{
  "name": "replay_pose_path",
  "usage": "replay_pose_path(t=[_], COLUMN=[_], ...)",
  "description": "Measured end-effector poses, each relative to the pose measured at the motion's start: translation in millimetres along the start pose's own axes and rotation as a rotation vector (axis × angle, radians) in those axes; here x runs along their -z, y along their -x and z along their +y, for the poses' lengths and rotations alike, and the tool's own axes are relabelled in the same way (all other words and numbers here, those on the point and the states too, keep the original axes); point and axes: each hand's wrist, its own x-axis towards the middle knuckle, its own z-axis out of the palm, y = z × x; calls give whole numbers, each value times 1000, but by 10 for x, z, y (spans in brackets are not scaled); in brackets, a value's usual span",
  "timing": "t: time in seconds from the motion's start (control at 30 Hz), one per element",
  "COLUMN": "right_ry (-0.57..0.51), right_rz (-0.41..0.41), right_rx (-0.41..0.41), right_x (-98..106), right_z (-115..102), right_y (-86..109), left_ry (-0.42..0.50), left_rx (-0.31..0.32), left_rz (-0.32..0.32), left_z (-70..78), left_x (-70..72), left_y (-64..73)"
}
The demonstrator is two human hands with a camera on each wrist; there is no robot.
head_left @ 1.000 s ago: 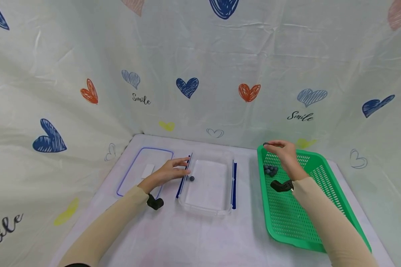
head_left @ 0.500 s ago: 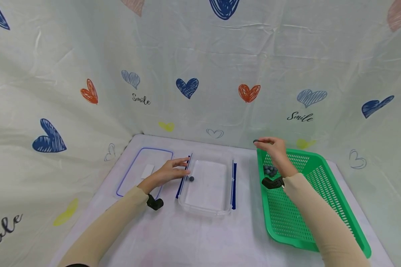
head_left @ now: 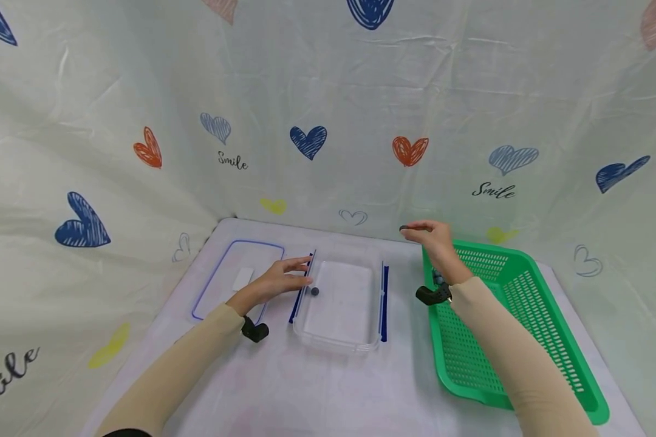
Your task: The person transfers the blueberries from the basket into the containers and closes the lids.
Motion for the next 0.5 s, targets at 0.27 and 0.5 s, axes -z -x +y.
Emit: replay_pose_path(t=[0.27,0.5], right_ry=[10,-33], right_rz=[-21,-39], right_rx=[-3,14], right_x=[-120,-238], right_z=[-18,-35], right_y=[-48,-86], left_ry=[5,-8], left_rx=[4,7], left_rz=[-6,5], left_z=[-1,5], left_x=[-4,-4], left_y=[1,0])
